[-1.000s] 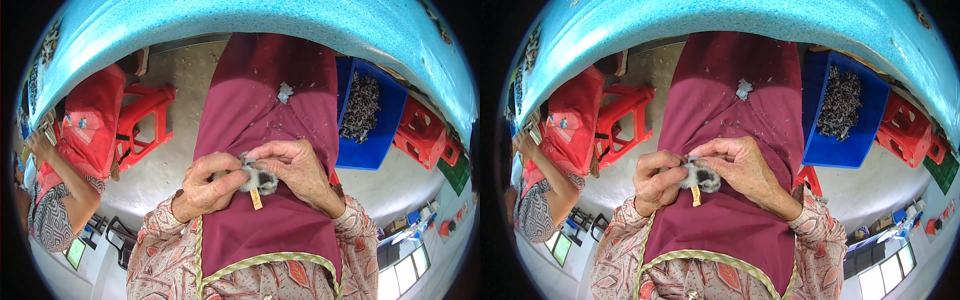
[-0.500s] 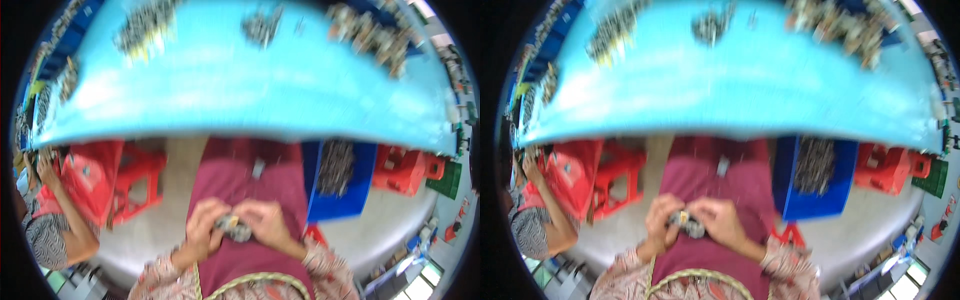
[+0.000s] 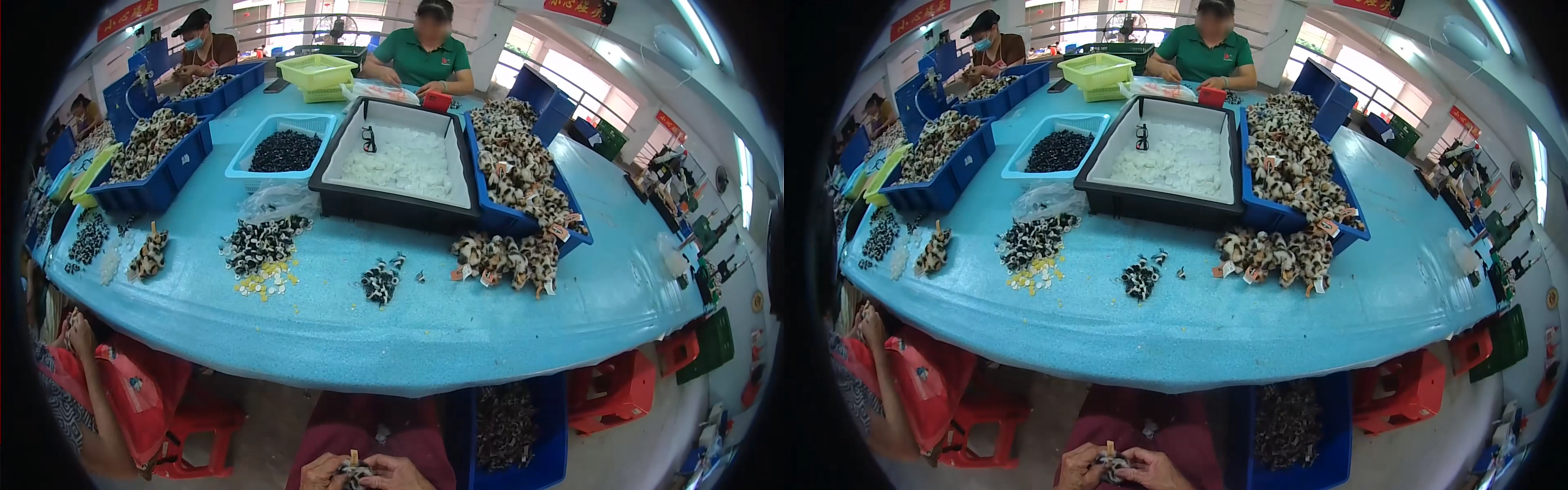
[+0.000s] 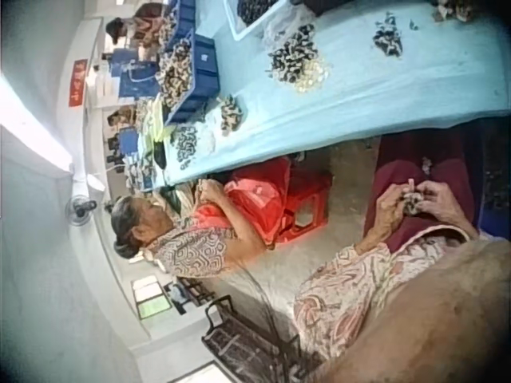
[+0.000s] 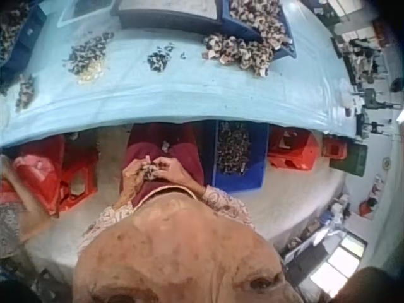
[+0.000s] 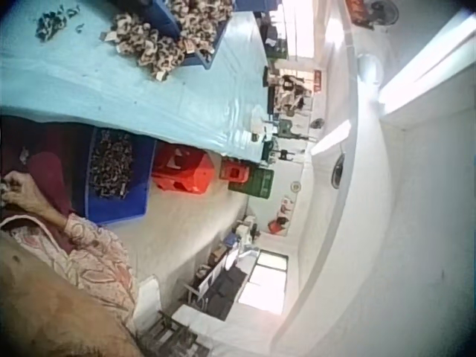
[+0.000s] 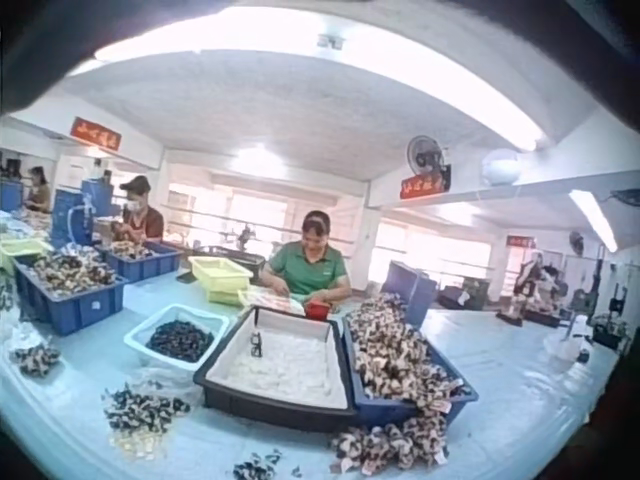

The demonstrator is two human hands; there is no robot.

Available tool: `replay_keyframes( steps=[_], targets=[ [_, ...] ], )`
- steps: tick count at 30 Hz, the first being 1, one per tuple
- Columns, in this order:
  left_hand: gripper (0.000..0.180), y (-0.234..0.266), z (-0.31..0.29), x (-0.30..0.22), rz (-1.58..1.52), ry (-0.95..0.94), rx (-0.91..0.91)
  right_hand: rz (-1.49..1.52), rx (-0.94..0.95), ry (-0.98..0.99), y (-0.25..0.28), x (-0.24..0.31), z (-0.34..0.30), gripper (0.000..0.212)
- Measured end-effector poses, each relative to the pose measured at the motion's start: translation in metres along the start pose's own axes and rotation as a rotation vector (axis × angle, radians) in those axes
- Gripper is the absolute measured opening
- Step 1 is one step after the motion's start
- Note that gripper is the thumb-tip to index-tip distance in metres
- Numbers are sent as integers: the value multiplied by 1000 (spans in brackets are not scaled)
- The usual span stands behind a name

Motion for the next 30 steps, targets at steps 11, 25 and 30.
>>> replay_keyframes(
  steps=[11, 25, 30],
  targets=[
    [14, 1, -5, 14, -289, 346, 138, -129, -172, -44, -9, -19, 7, 17],
    [18, -5, 12, 11, -93, 269, 152, 296, -120, 35, 18, -50, 10, 11],
    [34, 6, 33, 18, -652, 606, 512, 97, -273, 267, 21, -18, 10, 7]
  ],
)
Point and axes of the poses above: each hand's wrist, its own z-axis towards the middle knuckle, its own y-axis out of the back of the hand, x = y × z, the point moved 1 cm from there along z, towards the middle knuckle, and after that the axes turned 5 degrees about y, right-handed, at the moved point
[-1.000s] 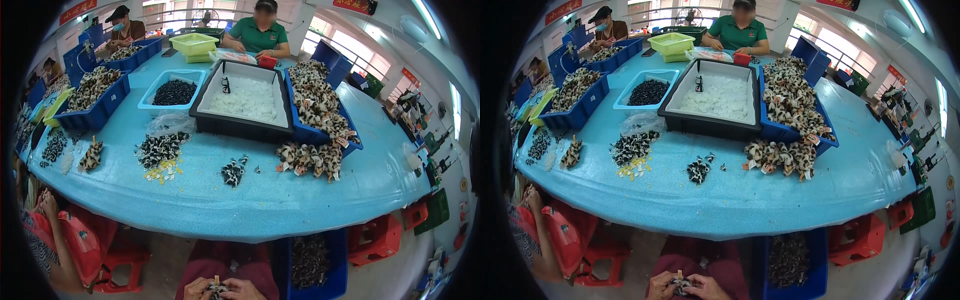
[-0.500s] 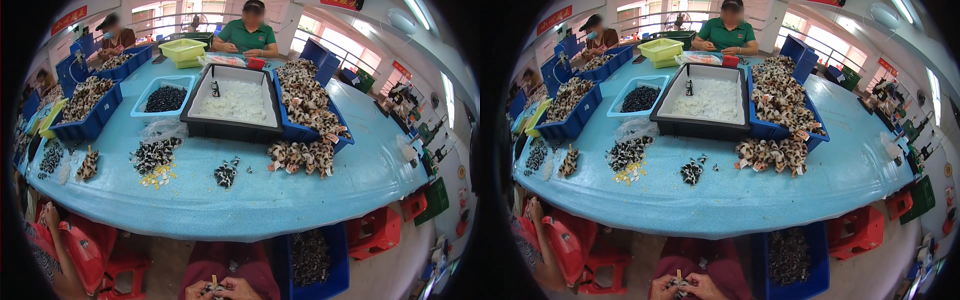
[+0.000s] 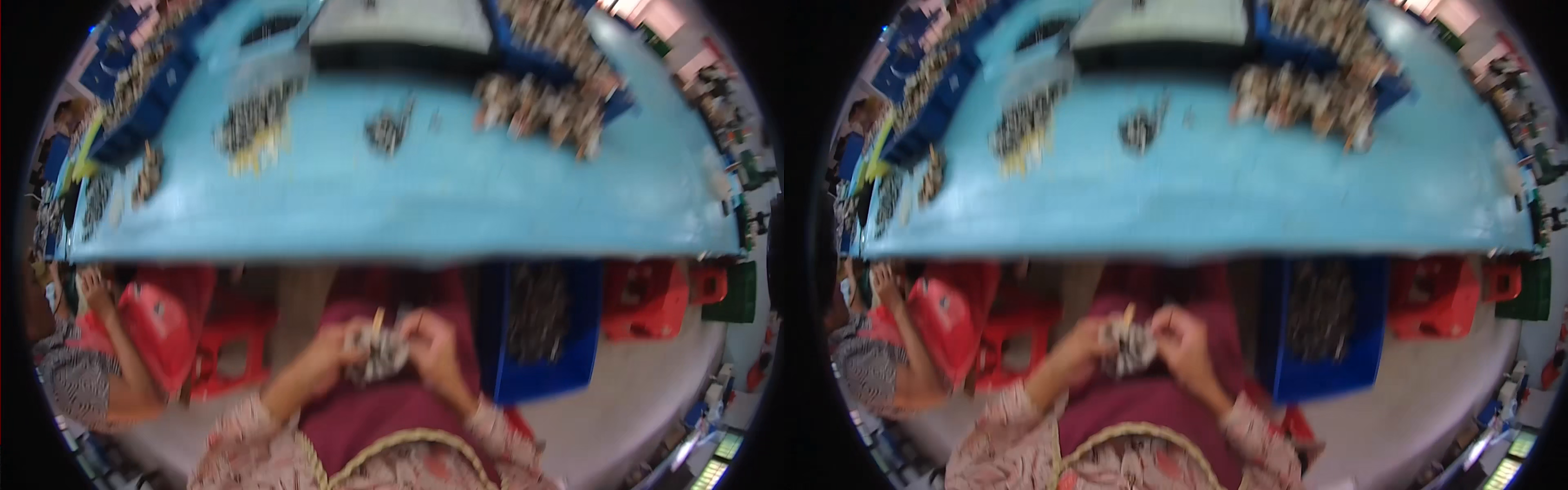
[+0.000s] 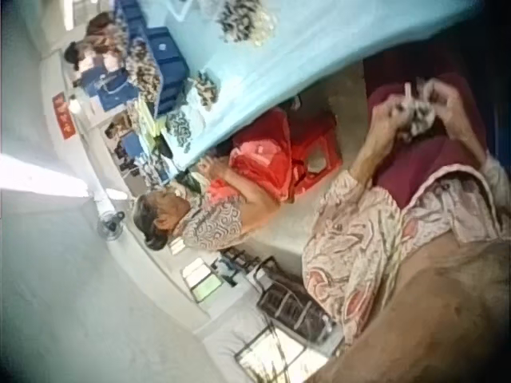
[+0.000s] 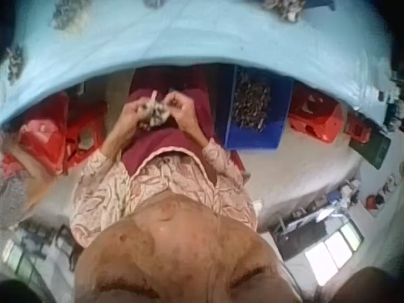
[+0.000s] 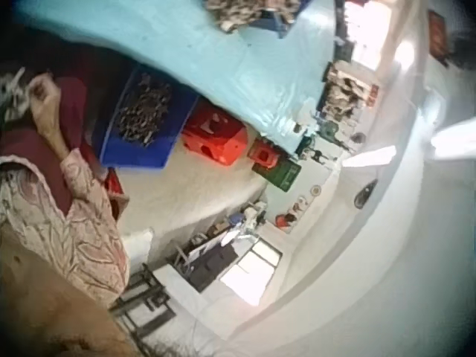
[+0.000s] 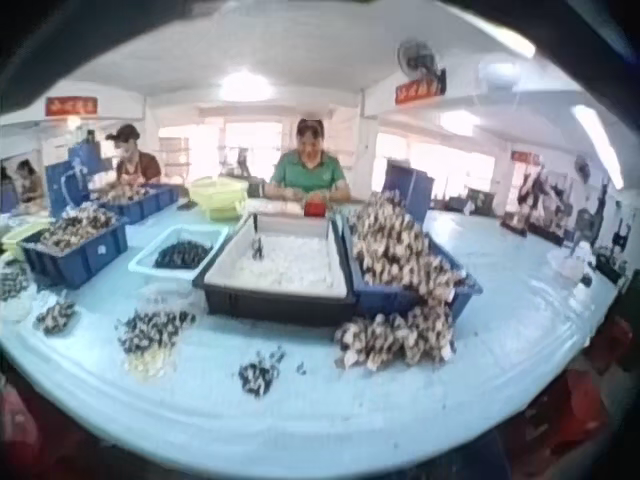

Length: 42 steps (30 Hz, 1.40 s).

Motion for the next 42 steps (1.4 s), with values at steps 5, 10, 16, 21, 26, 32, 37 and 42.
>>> replay_keyframes(
  steps=[5, 10, 16, 21, 26, 32, 37, 42],
  targets=[
    [48, -28, -1, 2, -591, 191, 181, 228, -80, -58, 0, 1, 17, 13],
    [45, -34, 0, 21, -521, 204, -122, 332, -169, -173, -6, -18, 4, 14],
    [34, -33, -9, 25, -562, 222, -74, 417, -150, -206, -6, -22, -3, 13],
    [29, -36, -7, 14, -513, 215, -156, 123, -185, -236, 6, -14, -3, 13],
    [29, -32, -3, 14, -505, 241, -170, -43, -74, -209, 10, -1, -5, 29],
    [35, -32, -3, 15, -472, 209, -101, -72, -56, -219, 5, -1, -4, 27],
    [36, -33, -7, 18, -435, 225, -101, -111, -74, -230, 2, 2, -10, 26],
    [34, -36, -7, 12, -473, 208, -111, -85, -81, -230, 2, 4, -8, 28]
  ],
)
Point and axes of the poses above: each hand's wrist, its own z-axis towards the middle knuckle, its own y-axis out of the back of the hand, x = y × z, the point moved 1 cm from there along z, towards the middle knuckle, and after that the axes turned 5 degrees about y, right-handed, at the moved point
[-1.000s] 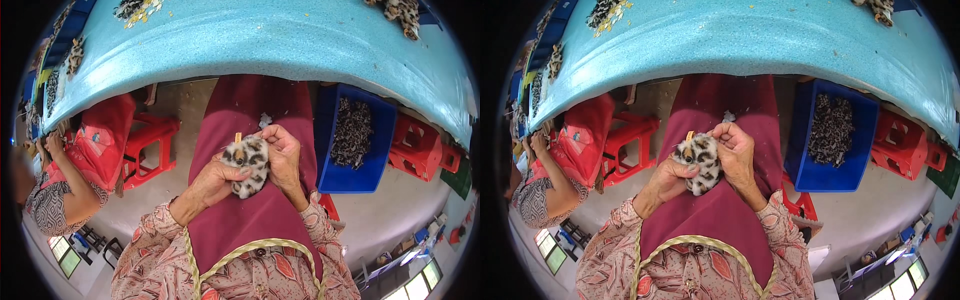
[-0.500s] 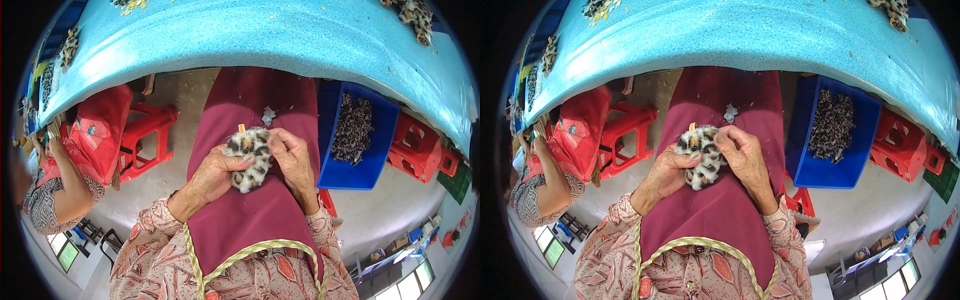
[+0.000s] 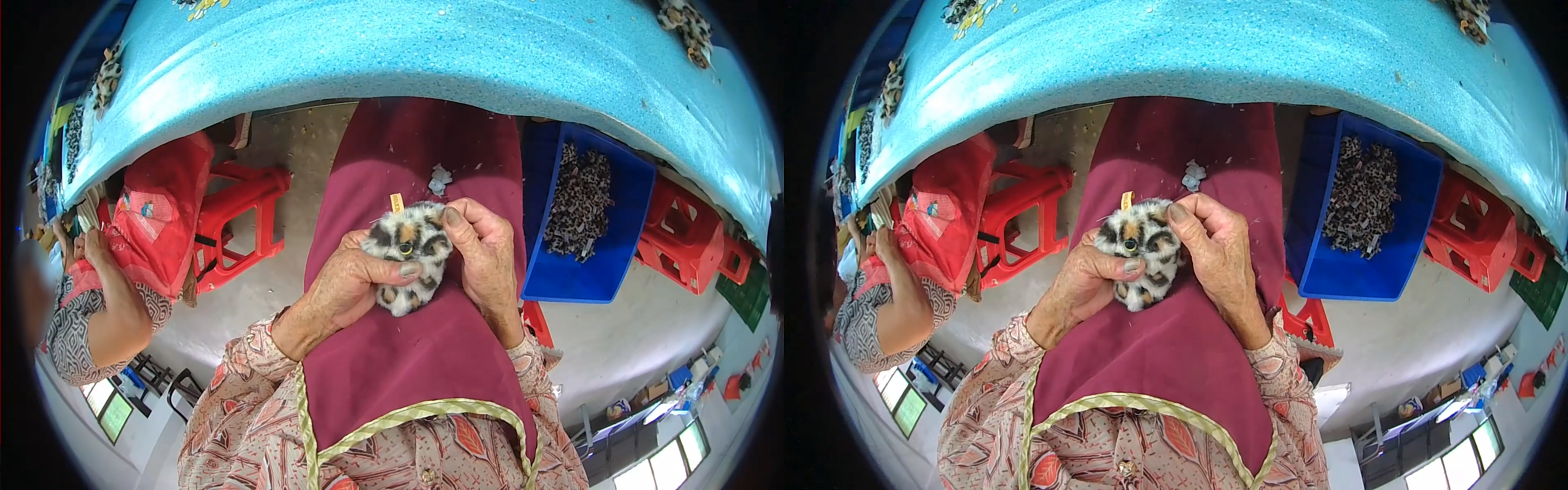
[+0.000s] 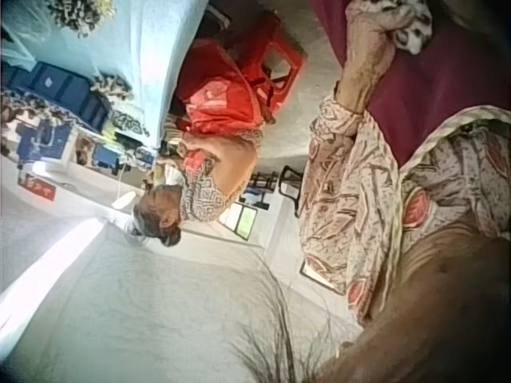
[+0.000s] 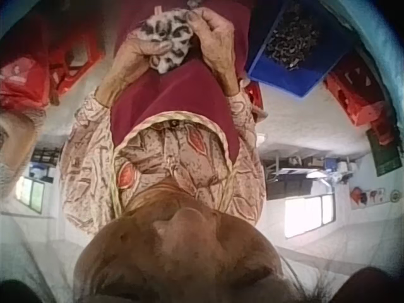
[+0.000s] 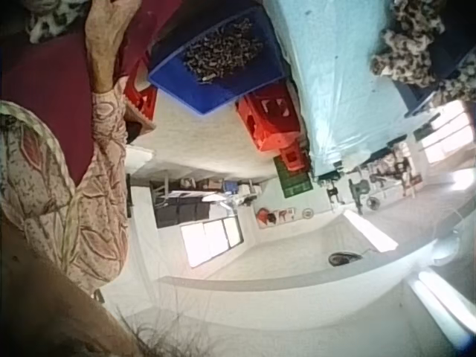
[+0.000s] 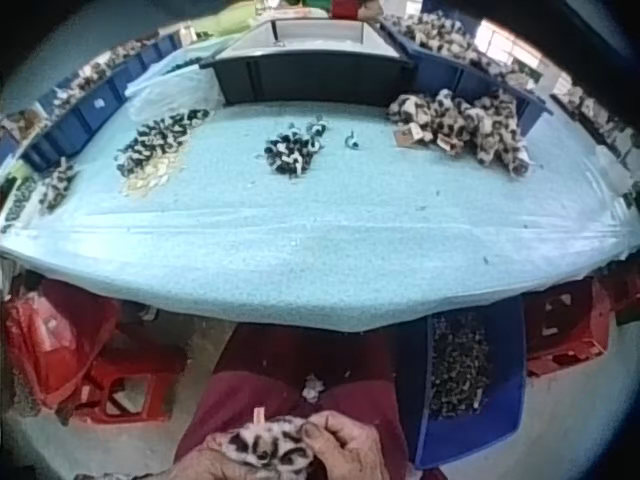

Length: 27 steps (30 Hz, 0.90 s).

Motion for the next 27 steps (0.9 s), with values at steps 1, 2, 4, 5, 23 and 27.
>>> replay_keyframes(
  steps=[1, 2, 4, 5, 23, 27],
  targets=[
    [34, -1, -1, 0, 0, -5, 5, 9, -7, 13, -2, 3, 0, 28],
    [35, -3, 0, -2, -7, -1, -1, 23, -16, 20, -2, 5, 1, 27],
    [35, -4, 3, -5, -16, 4, -8, 11, -10, 9, 1, 8, 5, 27],
    [36, -4, 4, -5, -2, 6, -9, -2, -5, 4, 1, 9, 5, 27],
    [33, 2, 9, -24, -33, -139, -33, -519, -216, 698, 78, 208, 132, 11],
    [33, 7, 11, -26, -63, -135, -49, -766, -96, 802, 57, 208, 192, 15]
  ],
)
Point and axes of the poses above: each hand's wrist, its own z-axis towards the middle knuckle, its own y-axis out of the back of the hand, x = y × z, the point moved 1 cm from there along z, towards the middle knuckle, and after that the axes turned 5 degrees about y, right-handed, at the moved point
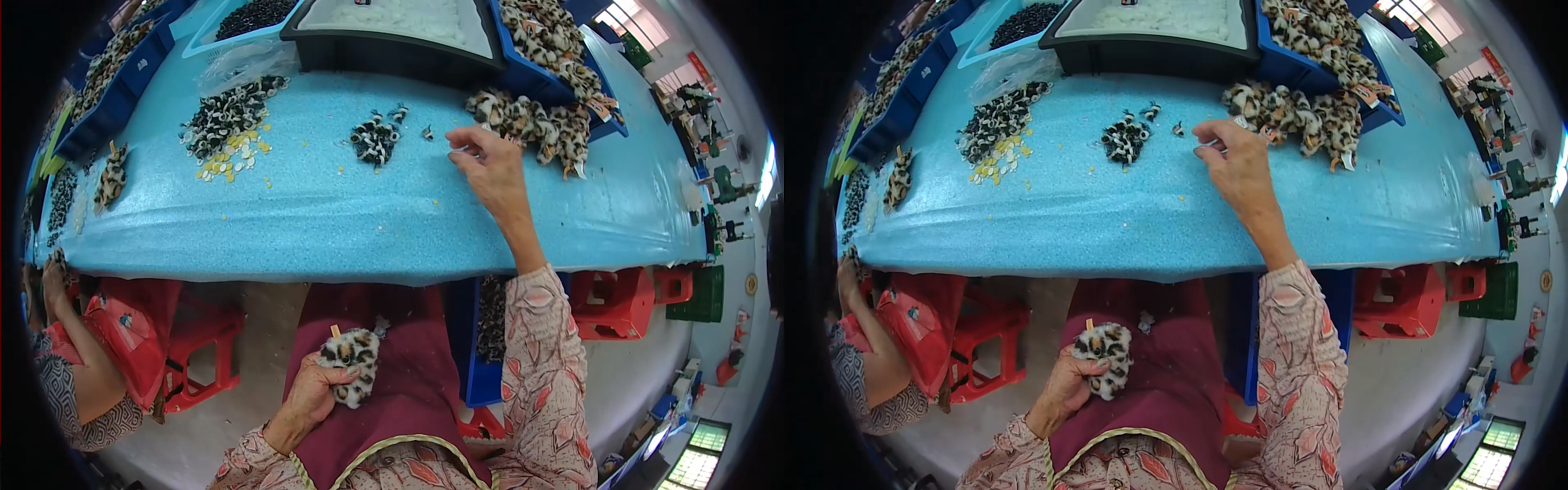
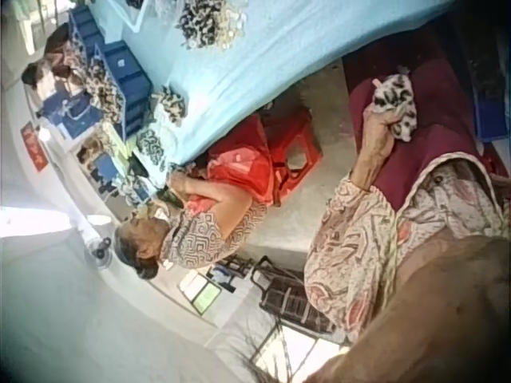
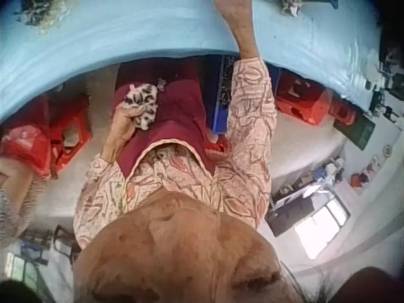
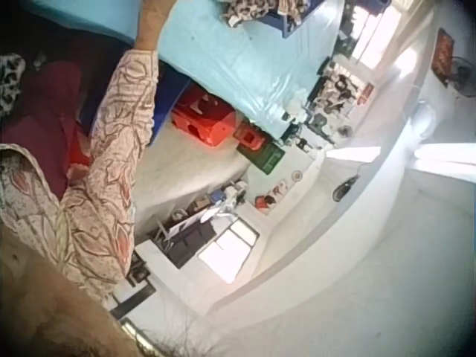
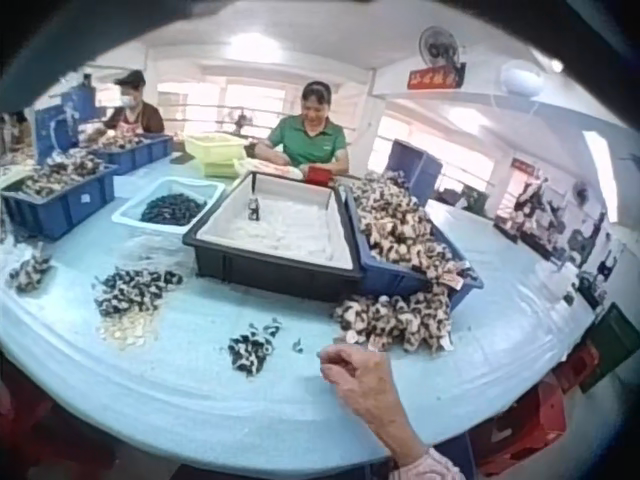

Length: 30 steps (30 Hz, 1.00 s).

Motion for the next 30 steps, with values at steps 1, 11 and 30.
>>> replay_keyframes(
  steps=[1, 11, 30],
  targets=[
    [33, 1, 0, -1, -4, -4, 2, -128, -2, 59, -5, -2, 7, 18],
    [40, 11, 1, -6, -12, -48, -26, -693, 61, 2, -47, -7, 34, 31],
    [30, 7, -1, 3, -61, 16, 7, 856, 117, -680, -60, 77, -207, 15]
  ],
)
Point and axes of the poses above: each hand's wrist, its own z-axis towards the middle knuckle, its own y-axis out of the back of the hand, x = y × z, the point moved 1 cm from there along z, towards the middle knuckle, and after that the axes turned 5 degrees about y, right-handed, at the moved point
